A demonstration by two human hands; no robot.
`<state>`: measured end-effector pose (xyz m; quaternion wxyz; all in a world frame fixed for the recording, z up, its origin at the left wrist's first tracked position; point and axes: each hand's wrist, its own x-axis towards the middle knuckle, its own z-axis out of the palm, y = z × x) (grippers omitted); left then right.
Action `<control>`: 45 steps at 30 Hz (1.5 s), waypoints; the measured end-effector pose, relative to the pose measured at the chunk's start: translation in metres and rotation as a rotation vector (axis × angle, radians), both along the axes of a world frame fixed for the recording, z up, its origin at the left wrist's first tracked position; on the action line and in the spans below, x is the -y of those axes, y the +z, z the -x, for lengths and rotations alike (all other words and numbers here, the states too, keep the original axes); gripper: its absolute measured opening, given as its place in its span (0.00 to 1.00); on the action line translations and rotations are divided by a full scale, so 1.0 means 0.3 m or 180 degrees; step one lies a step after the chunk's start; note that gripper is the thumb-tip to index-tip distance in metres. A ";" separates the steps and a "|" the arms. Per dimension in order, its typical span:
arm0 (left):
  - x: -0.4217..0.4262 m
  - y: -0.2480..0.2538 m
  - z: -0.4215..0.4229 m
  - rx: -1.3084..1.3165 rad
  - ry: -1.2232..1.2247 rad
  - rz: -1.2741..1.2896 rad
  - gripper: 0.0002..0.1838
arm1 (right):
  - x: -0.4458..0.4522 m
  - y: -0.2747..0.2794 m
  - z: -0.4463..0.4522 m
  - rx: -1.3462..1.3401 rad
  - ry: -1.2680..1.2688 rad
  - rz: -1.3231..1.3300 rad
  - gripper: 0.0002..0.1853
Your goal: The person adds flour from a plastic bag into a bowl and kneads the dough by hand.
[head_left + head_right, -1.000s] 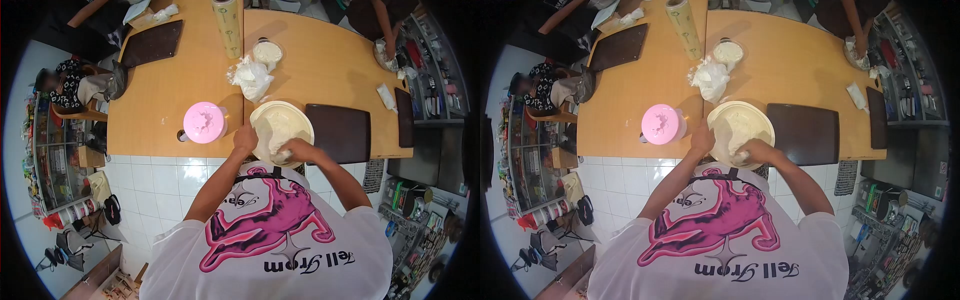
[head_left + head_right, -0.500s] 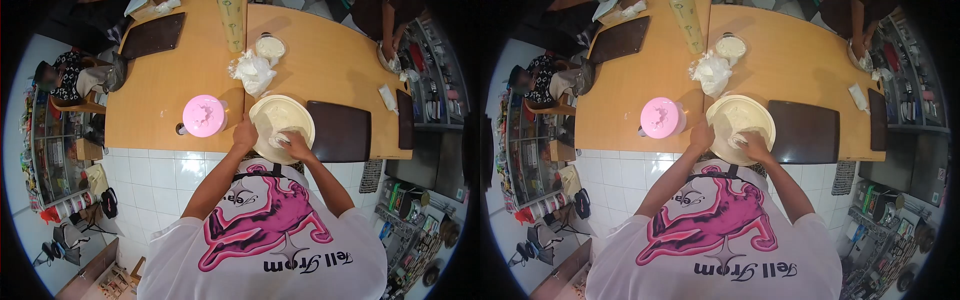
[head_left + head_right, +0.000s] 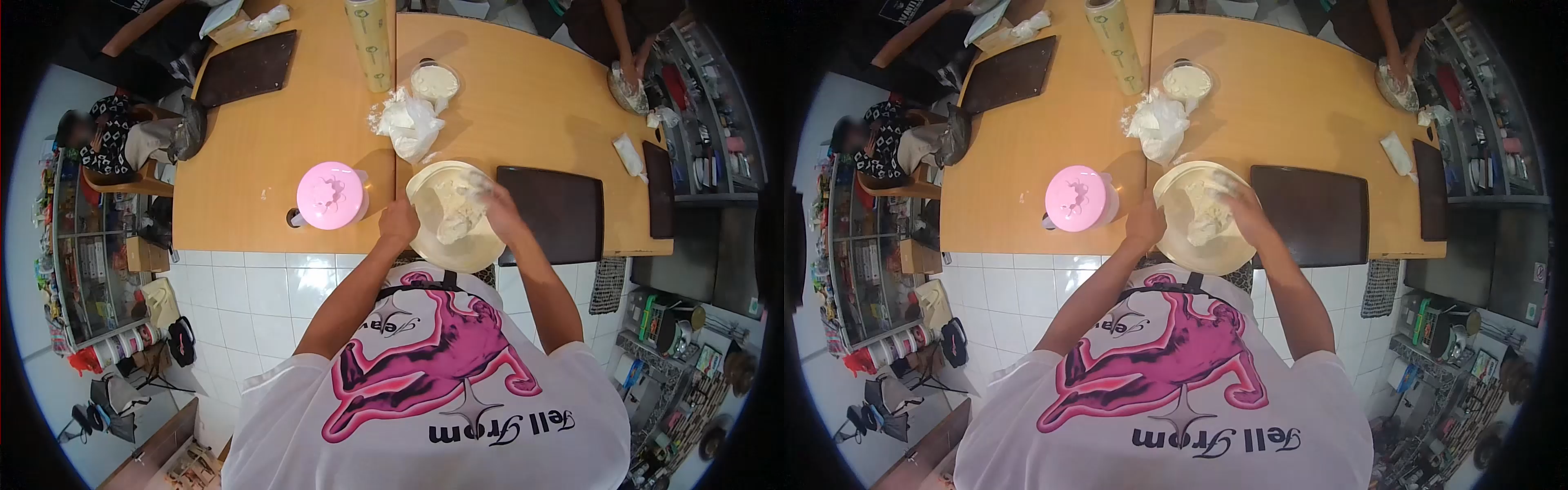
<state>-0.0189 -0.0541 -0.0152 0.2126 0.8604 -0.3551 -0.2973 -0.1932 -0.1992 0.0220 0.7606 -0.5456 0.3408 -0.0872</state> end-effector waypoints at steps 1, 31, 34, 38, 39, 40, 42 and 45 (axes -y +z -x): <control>-0.002 -0.003 -0.002 0.0014 -0.0004 0.0008 0.22 | -0.001 0.024 -0.005 0.0238 -0.0208 -0.0342 0.28; 0.002 0.008 -0.003 -0.0048 -0.0026 -0.0197 0.26 | -0.051 0.447 -0.025 0.0487 0.1352 0.0024 0.52; 0.002 0.011 -0.004 -0.0032 -0.0023 -0.0189 0.26 | -0.040 0.479 -0.019 0.1184 0.1295 -0.0244 0.45; 0.007 0.024 -0.006 -0.0128 -0.0016 -0.0235 0.25 | 0.016 0.417 -0.038 0.0462 0.1570 0.1251 0.34; 0.006 0.016 -0.006 -0.0127 -0.0023 -0.0234 0.25 | 0.021 0.326 -0.033 0.0011 0.1824 0.1701 0.33; 0.004 0.006 -0.007 -0.0124 -0.0030 -0.0233 0.25 | 0.020 0.210 -0.028 -0.0451 0.2068 0.2144 0.34; -0.002 -0.021 -0.007 0.0011 -0.0049 -0.0084 0.24 | -0.007 0.063 -0.017 -0.1241 0.2317 0.2921 0.34; 0.004 -0.028 -0.005 0.0031 -0.0073 -0.0191 0.25 | -0.101 -0.039 0.020 -0.1910 0.2244 0.3598 0.36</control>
